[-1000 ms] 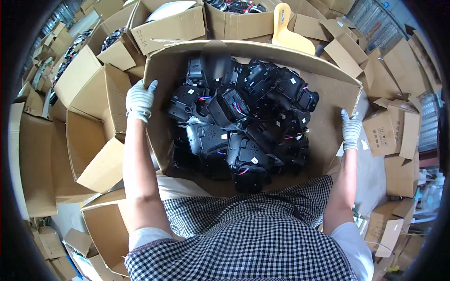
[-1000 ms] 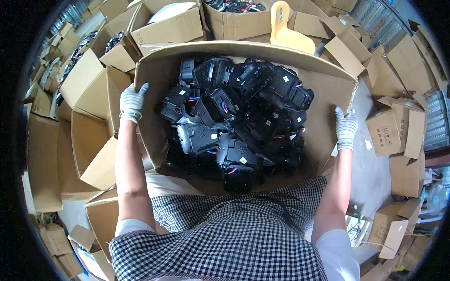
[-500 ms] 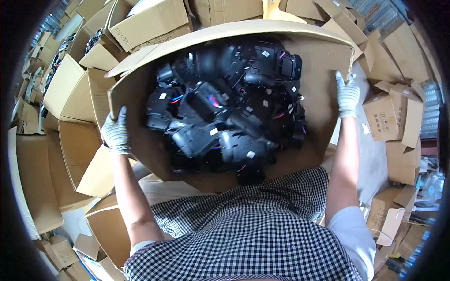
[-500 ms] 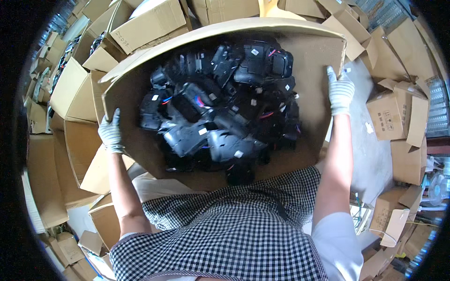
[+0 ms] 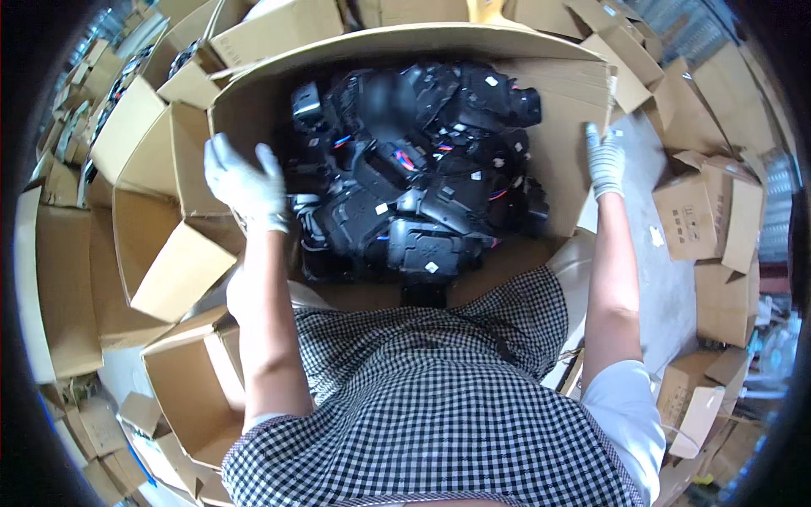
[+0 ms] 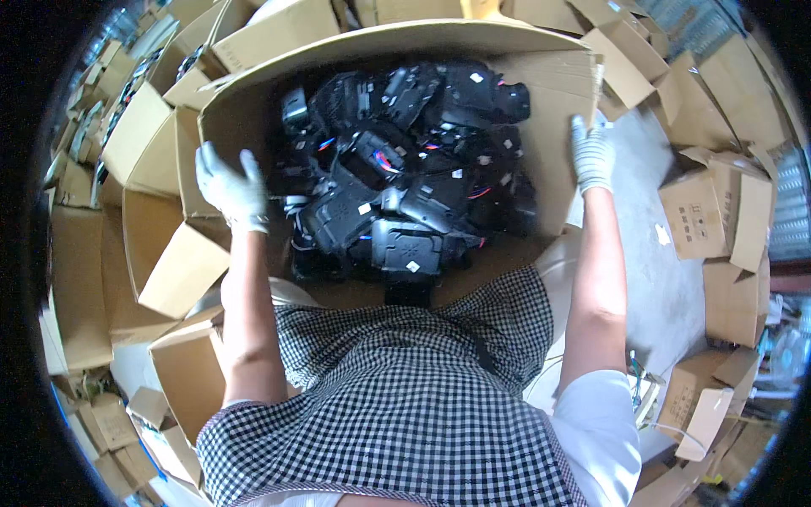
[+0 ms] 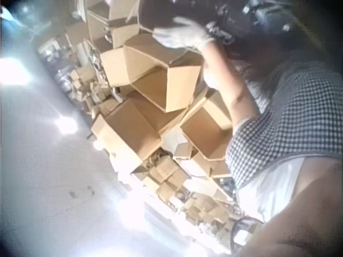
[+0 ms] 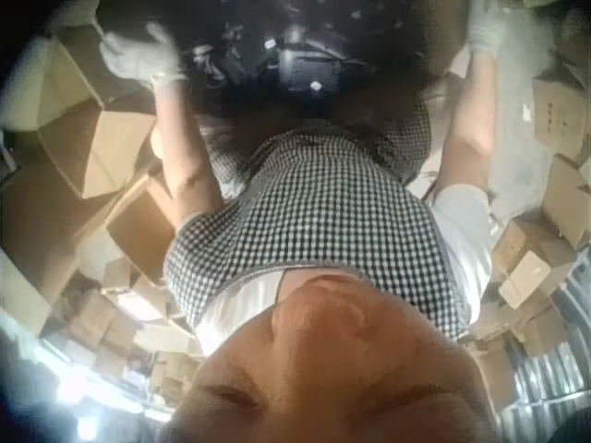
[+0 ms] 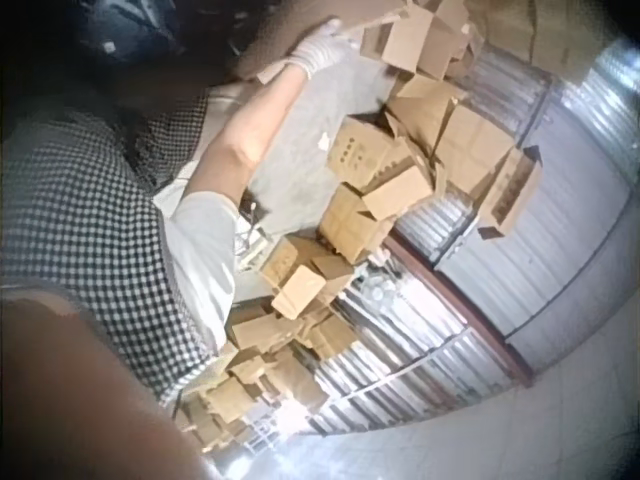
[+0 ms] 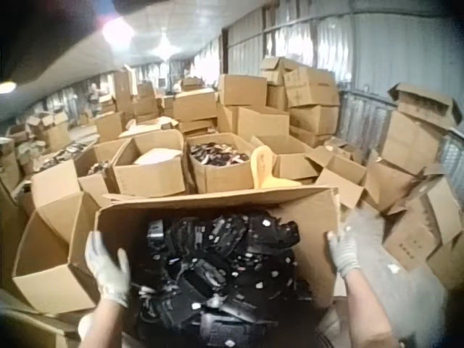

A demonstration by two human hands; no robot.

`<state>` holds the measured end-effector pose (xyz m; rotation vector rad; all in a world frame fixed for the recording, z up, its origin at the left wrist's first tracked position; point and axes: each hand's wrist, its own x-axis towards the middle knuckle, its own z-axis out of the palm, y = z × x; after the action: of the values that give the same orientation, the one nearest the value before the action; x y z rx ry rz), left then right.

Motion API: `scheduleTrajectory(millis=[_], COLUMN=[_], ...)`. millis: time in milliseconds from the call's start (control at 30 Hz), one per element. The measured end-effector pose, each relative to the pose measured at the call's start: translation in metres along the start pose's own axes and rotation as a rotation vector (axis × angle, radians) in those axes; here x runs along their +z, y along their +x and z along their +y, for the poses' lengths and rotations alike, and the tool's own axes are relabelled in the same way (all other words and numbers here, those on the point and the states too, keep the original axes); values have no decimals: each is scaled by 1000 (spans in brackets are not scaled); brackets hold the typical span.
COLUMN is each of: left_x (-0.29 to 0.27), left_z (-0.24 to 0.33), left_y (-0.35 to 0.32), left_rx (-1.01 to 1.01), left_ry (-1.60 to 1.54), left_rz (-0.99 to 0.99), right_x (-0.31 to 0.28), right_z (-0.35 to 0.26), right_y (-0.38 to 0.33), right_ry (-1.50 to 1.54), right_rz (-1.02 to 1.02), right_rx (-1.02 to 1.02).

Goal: The person tests digital display units by taking them from a cardboard box, connecting their cables to a power wire to illuminate the screen, disconnecting them, and placing them into another cardboard box by hand.

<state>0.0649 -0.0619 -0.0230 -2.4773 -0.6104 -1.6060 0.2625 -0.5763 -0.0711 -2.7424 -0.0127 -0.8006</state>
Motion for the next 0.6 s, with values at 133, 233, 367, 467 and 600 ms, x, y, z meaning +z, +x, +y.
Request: scheduleTrajectory(millis=[133,233,367,467,600], left_x=[-14,5,13,21,-12], left_z=[120,186,247,252,232], left_y=[-8,-44,-69,-73,-43], left_rx=[438,513,502,521,468], left_ry=[-642,-589,-232,-363,-751], left_rz=[-368,-932,-1354,-1566,-1312], right_x=[-34,-72,-153,-208,-254], right_z=[10,25,105,135,79], right_y=[-26,-61,-112,-148,-165], right_ry=[-160,-96,-114,52,710], right_rz=[-454,-355,-242,-110,-226], right_rx=[195,143,298,549,724])
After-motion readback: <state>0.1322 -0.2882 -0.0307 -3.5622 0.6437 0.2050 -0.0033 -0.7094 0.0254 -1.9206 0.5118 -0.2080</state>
